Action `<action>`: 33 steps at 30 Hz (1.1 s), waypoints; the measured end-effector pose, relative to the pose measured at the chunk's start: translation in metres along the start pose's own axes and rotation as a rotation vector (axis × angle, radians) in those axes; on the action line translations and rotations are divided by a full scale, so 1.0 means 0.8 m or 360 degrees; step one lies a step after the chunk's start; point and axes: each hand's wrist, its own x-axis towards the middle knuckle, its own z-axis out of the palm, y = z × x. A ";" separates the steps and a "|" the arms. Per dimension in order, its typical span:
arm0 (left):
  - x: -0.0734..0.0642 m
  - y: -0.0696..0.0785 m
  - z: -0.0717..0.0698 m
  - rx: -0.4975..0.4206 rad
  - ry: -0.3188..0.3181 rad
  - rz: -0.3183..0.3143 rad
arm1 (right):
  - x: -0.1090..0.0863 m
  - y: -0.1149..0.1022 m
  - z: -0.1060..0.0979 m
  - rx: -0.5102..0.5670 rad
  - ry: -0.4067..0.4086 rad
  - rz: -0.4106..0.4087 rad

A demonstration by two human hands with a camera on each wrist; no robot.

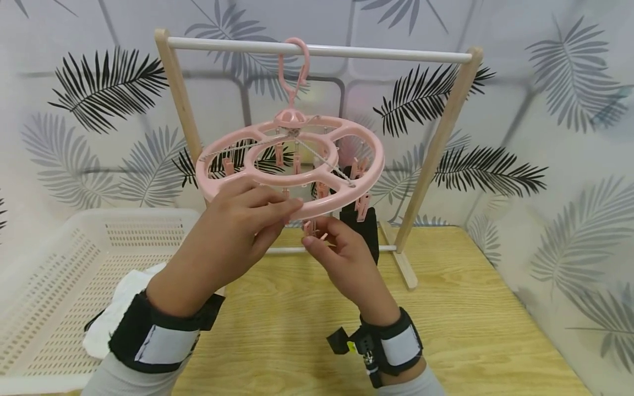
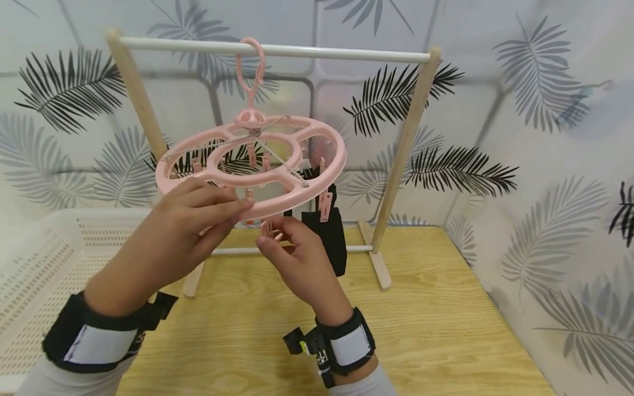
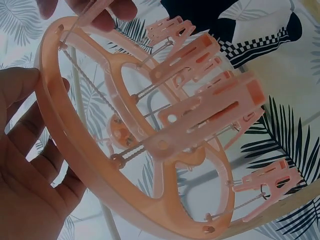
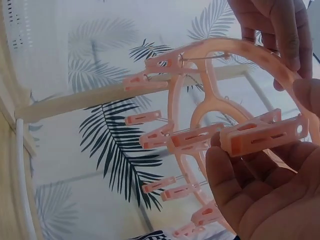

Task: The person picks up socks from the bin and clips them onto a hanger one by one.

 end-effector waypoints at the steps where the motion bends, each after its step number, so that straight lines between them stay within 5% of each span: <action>1: 0.000 0.000 0.000 0.0003 0.0001 0.0001 | 0.000 0.000 -0.001 0.0039 -0.0018 0.0007; 8: -0.001 0.002 0.000 0.0007 0.0020 -0.0003 | 0.002 0.002 -0.006 0.0402 -0.0183 0.0004; 23: -0.002 0.000 0.002 0.0005 -0.0002 -0.0015 | 0.000 0.008 -0.006 0.0459 -0.0081 0.0036; 33: -0.003 0.007 0.012 0.0011 0.0071 -0.0077 | -0.003 0.010 -0.007 0.0542 -0.0030 0.0096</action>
